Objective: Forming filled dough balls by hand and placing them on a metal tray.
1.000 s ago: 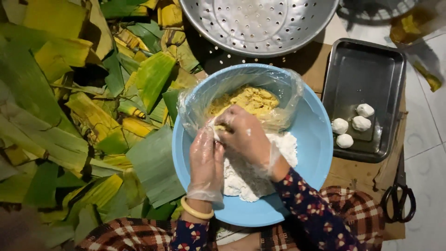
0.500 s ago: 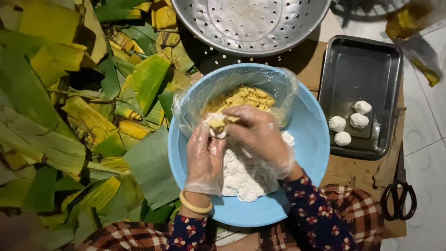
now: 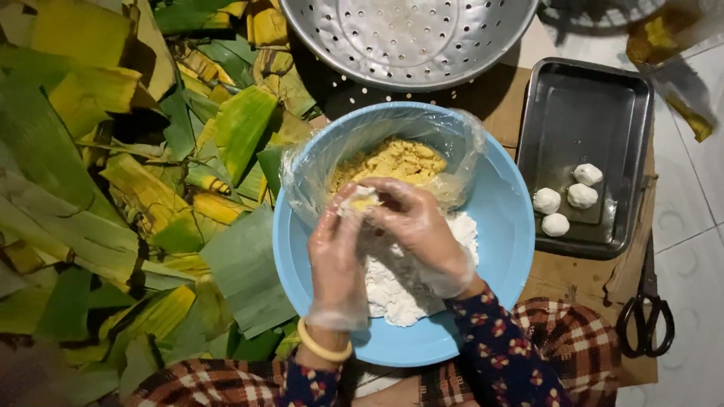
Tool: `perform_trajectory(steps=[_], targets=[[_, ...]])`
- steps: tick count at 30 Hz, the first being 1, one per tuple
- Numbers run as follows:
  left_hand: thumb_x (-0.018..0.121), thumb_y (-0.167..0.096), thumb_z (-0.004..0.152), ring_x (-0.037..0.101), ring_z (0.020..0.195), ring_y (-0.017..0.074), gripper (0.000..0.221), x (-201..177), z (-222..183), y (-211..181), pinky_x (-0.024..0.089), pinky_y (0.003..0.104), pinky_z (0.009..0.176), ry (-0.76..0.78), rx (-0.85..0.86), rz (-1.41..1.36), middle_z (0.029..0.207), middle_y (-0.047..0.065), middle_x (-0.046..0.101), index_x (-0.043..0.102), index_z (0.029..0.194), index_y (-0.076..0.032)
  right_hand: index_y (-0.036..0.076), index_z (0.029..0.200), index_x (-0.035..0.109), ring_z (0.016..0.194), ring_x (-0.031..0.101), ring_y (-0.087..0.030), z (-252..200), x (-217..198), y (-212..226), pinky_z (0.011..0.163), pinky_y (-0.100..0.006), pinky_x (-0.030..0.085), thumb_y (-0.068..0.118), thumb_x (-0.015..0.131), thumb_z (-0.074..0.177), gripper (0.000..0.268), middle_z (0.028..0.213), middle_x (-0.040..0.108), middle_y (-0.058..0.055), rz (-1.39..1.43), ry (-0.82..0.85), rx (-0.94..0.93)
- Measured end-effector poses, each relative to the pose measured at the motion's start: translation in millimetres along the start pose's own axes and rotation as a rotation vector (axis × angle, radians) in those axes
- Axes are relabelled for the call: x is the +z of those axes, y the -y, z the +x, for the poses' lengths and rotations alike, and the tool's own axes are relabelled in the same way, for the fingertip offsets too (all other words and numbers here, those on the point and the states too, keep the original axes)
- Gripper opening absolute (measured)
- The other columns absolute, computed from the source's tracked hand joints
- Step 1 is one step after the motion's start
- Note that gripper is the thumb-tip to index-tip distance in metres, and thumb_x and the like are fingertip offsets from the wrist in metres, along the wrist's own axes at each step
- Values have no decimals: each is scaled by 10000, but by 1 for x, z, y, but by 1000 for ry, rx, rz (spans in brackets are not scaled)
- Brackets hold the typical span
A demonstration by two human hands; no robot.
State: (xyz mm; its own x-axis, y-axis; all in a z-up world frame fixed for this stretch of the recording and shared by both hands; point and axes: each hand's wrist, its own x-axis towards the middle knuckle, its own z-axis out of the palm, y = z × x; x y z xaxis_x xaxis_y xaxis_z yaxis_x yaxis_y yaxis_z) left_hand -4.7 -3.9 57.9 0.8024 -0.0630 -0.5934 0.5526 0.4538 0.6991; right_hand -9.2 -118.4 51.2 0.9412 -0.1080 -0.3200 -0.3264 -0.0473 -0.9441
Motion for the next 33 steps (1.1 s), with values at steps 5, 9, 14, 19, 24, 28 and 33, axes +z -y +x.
perform_trajectory(steps=[5,9,14,19,24,28,33], targets=[[607,-228,977,488,1217,269,512,-21,6,13,454,422,1036,416,183,-269,1482,152,510,515,1475,-153,-53,1229,697,907,660,-253,-17,-19,-5,832,-407,613,153,826,801,493,1031,699,-190,270,13,69],[448,-346,1048,529,1310,352,496,-16,7,51,466,521,1079,339,205,-291,1430,233,549,500,1418,-18,46,1062,804,820,665,-159,-26,6,-14,725,-335,591,148,861,795,291,857,744,-126,-17,-123,-25],[477,-257,1046,636,1164,315,419,-20,8,65,556,470,982,290,149,-381,1255,209,648,534,1344,32,95,1096,796,934,743,-284,-39,-6,4,809,-425,603,169,810,808,298,981,771,-182,-208,-134,-88],[507,-289,1032,635,1194,313,383,-5,-5,75,552,470,990,242,108,-370,1296,201,643,580,1272,0,38,1026,795,899,772,-295,-53,-12,-4,757,-426,630,105,821,799,238,922,779,-181,-217,-249,-182],[524,-91,1032,635,890,228,131,-4,-10,92,582,392,876,93,219,-186,946,152,674,617,1031,1,97,972,792,878,758,-270,-57,-6,-46,797,-353,612,104,786,867,105,912,760,-86,-496,-357,-424],[477,-250,1056,670,1026,332,281,-9,-4,90,567,520,974,-12,52,-359,1087,191,680,610,1119,-10,91,1232,684,541,477,-28,-63,-18,-7,460,-150,444,-77,669,813,452,1227,759,-116,16,-62,-175],[444,-238,1059,710,1004,429,301,-11,-2,95,569,565,980,-7,-58,-290,1063,291,704,622,1126,-4,26,974,815,797,757,-240,-65,-18,-18,720,-336,650,-7,785,815,165,893,750,-163,-79,-249,-87]])
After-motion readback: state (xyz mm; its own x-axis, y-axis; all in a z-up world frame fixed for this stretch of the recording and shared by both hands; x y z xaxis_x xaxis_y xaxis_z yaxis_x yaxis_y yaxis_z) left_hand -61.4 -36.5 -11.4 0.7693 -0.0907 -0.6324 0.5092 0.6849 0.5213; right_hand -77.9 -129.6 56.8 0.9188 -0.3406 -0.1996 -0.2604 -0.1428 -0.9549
